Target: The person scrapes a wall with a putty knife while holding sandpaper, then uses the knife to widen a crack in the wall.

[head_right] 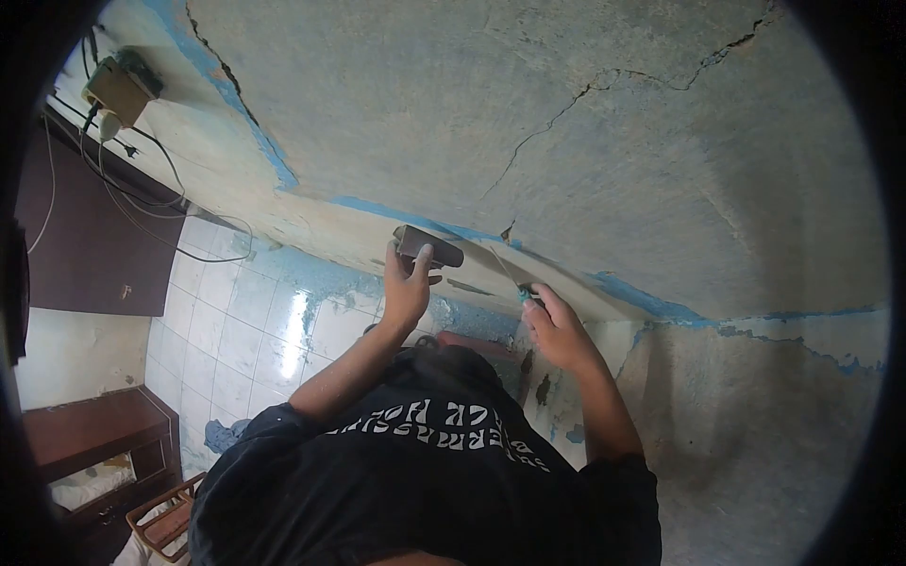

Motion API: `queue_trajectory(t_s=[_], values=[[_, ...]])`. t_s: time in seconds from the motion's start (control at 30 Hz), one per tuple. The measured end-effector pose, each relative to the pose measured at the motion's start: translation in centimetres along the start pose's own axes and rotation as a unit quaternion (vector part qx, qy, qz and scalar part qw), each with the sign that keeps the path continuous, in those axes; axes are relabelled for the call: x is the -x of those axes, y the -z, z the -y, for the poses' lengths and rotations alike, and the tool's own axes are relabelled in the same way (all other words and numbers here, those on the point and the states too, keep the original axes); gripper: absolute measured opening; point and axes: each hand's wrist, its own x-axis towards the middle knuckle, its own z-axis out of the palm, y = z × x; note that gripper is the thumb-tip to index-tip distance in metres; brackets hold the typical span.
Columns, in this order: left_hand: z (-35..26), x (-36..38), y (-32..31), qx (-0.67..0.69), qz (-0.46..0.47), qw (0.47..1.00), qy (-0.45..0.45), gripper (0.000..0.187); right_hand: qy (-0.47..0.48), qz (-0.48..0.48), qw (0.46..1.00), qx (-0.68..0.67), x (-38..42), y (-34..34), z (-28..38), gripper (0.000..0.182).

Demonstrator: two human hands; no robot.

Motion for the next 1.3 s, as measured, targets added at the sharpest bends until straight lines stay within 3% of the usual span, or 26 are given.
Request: queue_trajectory(t_s=[0.27, 0.33, 0.57, 0.63, 0.73, 1.3], values=[[0.8, -0.7, -0.6, 0.004, -0.007, 1.0, -0.024, 0.037, 0.059, -0.027, 0.998, 0.02, -0.7, -0.1, -1.9, 0.03], [1.1, -0.9, -0.5, -0.005, -0.005, 0.999, -0.044, 0.034, 0.052, -0.078, 0.996, -0.002, -0.6, -0.6, -1.8, 0.031], [1.8, -1.6, -0.4, -0.017, -0.011, 0.998, -0.057, 0.034, 0.08, -0.081, 0.993, 0.024, -1.2, -0.6, -1.8, 0.031], [1.4, -1.7, -0.5, -0.038, -0.015, 0.998, -0.047, 0.035, 0.054, -0.072, 0.996, 0.009, -1.2, -0.6, -1.5, 0.044], [1.6, -1.8, -0.4, -0.031, -0.014, 0.997, -0.064, 0.033, 0.079, -0.105, 0.991, 0.005, -1.4, -1.8, -1.6, 0.029], [1.3, -2.2, -0.1, -0.042, -0.028, 0.996, -0.075, 0.031, 0.101, -0.195, 0.976, 0.011, -1.6, -4.7, -3.0, 0.029]])
